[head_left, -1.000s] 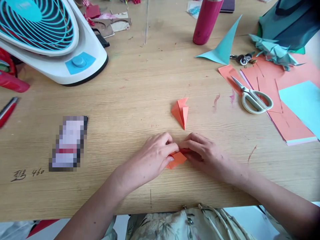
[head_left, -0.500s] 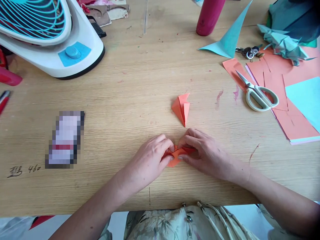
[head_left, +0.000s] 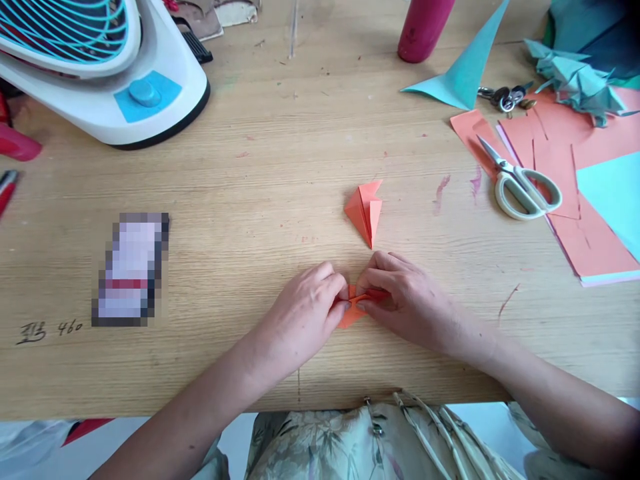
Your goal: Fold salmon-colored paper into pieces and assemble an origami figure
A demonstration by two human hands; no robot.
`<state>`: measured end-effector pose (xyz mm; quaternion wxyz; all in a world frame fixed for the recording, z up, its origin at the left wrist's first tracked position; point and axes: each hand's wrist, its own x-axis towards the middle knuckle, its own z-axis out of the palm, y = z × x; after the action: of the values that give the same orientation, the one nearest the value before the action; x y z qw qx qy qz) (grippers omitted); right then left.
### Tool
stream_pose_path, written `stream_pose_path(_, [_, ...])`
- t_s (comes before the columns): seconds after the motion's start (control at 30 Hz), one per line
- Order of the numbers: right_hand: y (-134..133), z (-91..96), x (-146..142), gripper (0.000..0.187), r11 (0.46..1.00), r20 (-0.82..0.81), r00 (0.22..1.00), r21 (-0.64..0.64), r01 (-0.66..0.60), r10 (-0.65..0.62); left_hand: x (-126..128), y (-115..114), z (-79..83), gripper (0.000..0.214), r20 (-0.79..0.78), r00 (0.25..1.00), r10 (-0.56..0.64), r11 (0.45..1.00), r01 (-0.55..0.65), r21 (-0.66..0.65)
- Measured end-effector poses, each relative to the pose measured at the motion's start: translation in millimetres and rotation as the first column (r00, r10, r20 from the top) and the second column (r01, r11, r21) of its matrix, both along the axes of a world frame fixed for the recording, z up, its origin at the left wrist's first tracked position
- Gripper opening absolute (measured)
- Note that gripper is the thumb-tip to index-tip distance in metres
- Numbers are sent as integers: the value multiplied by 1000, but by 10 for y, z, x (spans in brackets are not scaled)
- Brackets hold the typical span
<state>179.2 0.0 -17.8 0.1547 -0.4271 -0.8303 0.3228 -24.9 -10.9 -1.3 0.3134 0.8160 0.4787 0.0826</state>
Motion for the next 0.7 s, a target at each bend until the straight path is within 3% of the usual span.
stream_pose_path(0.33, [-55,-21,94,14,973,5,991,190,-130,132,-95,-160,-157,11,74,995,-66,962,44,269])
stream_pose_path(0.5, [-74,-45,173,19,915,28,975,340,-217,221,-177,-236,-203,14,88,988,-126,917,82,391])
stream_pose_path(0.7, [-93,-32,283,25,809,126,933,467,-356,338,-241,-272,-266,11,82,968,-237,837,161,523])
